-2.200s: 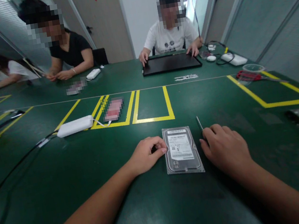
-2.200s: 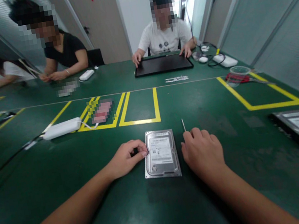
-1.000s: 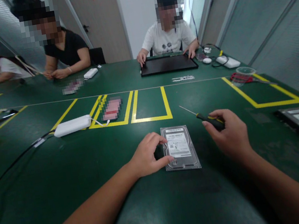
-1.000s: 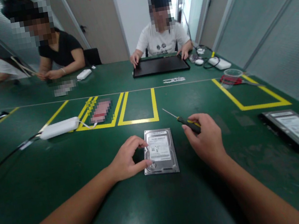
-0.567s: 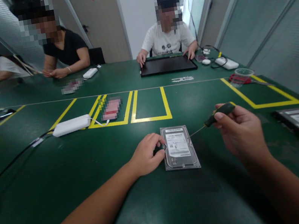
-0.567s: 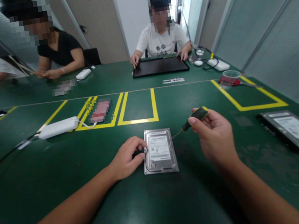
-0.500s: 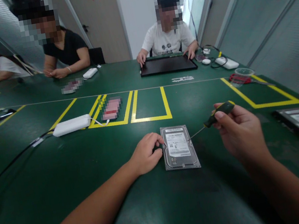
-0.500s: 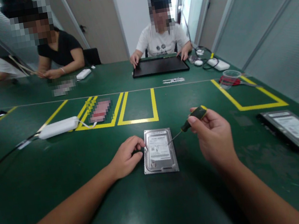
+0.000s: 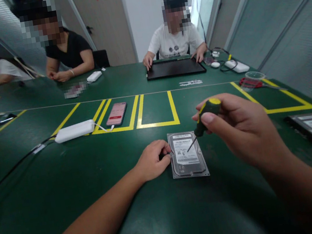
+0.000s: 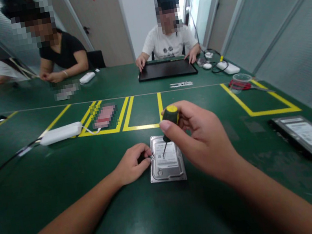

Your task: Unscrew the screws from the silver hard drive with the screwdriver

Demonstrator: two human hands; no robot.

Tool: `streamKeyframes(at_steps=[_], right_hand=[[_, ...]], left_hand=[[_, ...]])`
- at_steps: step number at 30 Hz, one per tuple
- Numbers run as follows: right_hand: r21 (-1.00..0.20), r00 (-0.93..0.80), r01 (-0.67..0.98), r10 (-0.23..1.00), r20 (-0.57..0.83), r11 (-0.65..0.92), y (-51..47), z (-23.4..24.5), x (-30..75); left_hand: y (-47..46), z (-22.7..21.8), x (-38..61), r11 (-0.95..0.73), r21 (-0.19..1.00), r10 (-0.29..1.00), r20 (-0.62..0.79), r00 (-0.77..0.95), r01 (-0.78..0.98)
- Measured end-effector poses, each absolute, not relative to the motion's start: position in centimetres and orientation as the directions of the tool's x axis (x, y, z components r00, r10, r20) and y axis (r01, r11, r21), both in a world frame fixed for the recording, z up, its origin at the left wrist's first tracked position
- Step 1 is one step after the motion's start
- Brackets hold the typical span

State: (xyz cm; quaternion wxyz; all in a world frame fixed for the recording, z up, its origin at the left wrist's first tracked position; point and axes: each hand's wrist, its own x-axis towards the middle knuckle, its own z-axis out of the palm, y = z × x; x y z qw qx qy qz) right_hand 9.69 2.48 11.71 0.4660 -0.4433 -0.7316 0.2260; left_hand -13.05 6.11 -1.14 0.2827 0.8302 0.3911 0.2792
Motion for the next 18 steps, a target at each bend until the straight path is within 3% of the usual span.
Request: streamKeyframes(at_steps=[6,18], right_hand=[[-0.546,-0.379,0.628,0.831,0.408,0.554,3.5,13.9,8.3],[-0.712,-0.399,0.478,0.849,0.346,0.515,4.2,12.7,7.8]], left_hand=[[6.2,-1.2,-13.1,-0.534,0.687,0.802,0.229,0.551,0.492],[6.1,-1.0,-12.9,-0.526,0.688,0.806,0.215,0.552,0.500]])
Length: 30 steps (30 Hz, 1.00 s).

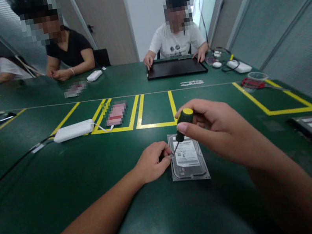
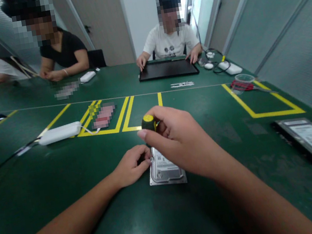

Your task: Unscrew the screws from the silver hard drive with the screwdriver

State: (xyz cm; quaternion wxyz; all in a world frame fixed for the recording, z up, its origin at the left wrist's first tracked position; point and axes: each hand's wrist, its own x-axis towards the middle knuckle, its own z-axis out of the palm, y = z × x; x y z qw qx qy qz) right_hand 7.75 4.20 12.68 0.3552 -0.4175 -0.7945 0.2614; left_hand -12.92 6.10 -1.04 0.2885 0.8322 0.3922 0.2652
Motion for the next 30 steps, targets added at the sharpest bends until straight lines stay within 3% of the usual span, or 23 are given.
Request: streamKeyframes(at_steps=[8,16,30], right_hand=[[-0.706,-0.387,0.492,0.854,0.348,0.510,4.4,11.9,8.3],[-0.617,-0.446,0.519,0.803,0.395,0.592,4.7,11.0,7.8],[-0.602,-0.441,0.565,0.823,0.357,0.564,5.5,9.6,7.2]], left_hand=[[6.1,-0.8,-12.9,-0.519,0.682,0.810,0.200,0.551,0.515],[6.1,-0.9,-13.1,-0.522,0.688,0.807,0.207,0.553,0.504],[6.2,-0.9,-13.1,-0.502,0.706,0.815,0.193,0.546,0.499]])
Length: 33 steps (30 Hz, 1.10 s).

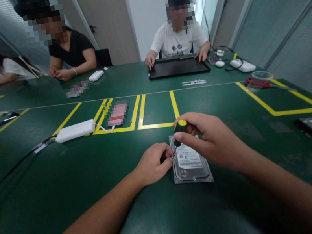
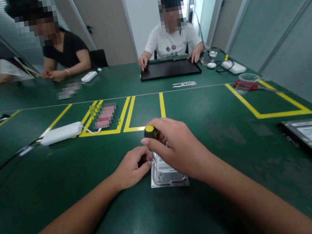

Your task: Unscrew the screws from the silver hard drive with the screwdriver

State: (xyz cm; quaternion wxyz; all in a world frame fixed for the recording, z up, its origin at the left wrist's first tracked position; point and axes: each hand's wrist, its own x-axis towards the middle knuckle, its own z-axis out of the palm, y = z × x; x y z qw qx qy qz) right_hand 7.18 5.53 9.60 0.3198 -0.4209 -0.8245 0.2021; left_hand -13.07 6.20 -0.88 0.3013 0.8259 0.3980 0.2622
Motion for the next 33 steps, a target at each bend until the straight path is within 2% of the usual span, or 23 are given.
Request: streamKeyframes(at_steps=[21,27,33], right_hand=[[-0.559,-0.459,0.584,0.808,0.370,0.588,5.8,9.4,7.1],[-0.620,-0.450,0.562,0.831,0.325,0.547,5.8,9.9,7.1],[-0.517,-0.459,0.624,0.811,0.363,0.585,5.9,10.9,7.1]], left_hand=[[6.3,-1.0,-13.1,-0.514,0.694,0.809,0.198,0.554,0.503],[6.5,-1.3,-13.1,-0.513,0.702,0.807,0.199,0.556,0.494],[6.4,-1.2,-13.1,-0.508,0.696,0.811,0.189,0.553,0.508]])
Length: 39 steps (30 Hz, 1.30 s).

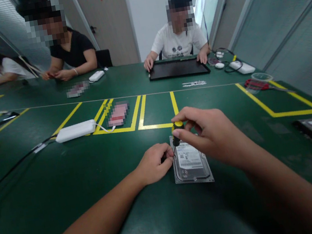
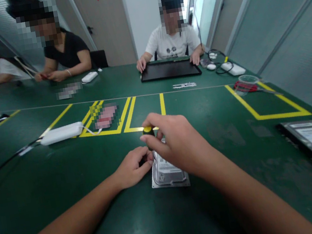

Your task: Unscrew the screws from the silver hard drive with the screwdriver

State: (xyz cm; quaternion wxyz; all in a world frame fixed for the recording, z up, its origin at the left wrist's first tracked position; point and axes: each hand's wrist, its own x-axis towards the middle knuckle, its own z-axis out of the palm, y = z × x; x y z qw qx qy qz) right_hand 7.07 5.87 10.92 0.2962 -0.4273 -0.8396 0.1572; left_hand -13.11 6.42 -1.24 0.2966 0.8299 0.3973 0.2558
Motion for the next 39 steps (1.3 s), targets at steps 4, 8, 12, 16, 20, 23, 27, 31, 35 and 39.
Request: streamKeyframes(at_steps=[4,8,12,16,20,23,27,31,35,39], right_hand=[[-0.443,-0.477,0.627,0.766,0.431,0.640,6.0,11.4,7.0],[-0.407,-0.492,0.642,0.756,0.432,0.650,5.9,11.6,6.9],[-0.372,-0.503,0.655,0.746,0.435,0.658,5.7,12.0,6.8],[-0.349,-0.473,0.705,0.776,0.418,0.618,5.7,12.3,6.6],[-0.340,-0.459,0.733,0.797,0.392,0.589,5.5,12.6,6.5],[-0.329,-0.461,0.741,0.800,0.385,0.585,5.2,12.6,6.5],[-0.334,-0.469,0.729,0.792,0.390,0.597,5.2,12.5,6.5],[-0.343,-0.481,0.703,0.771,0.418,0.624,5.5,12.3,6.5],[-0.346,-0.479,0.687,0.757,0.445,0.639,5.5,12.2,6.7],[-0.397,-0.461,0.655,0.756,0.464,0.643,5.6,12.3,7.0]], left_hand=[[6.4,-1.2,-13.1,-0.510,0.686,0.813,0.185,0.553,0.519],[6.4,-1.2,-13.1,-0.514,0.689,0.811,0.196,0.552,0.511],[6.4,-1.2,-13.1,-0.519,0.697,0.806,0.208,0.555,0.494],[6.3,-1.2,-13.1,-0.523,0.698,0.802,0.210,0.559,0.489],[6.3,-1.2,-13.2,-0.521,0.698,0.804,0.209,0.557,0.491],[6.4,-1.2,-13.2,-0.523,0.696,0.804,0.212,0.555,0.492],[6.4,-1.3,-13.1,-0.527,0.690,0.802,0.211,0.559,0.496],[6.3,-1.2,-13.1,-0.526,0.696,0.801,0.212,0.560,0.489],[6.3,-1.1,-13.2,-0.523,0.698,0.801,0.206,0.562,0.489],[6.3,-1.1,-13.3,-0.512,0.698,0.804,0.184,0.566,0.500]])
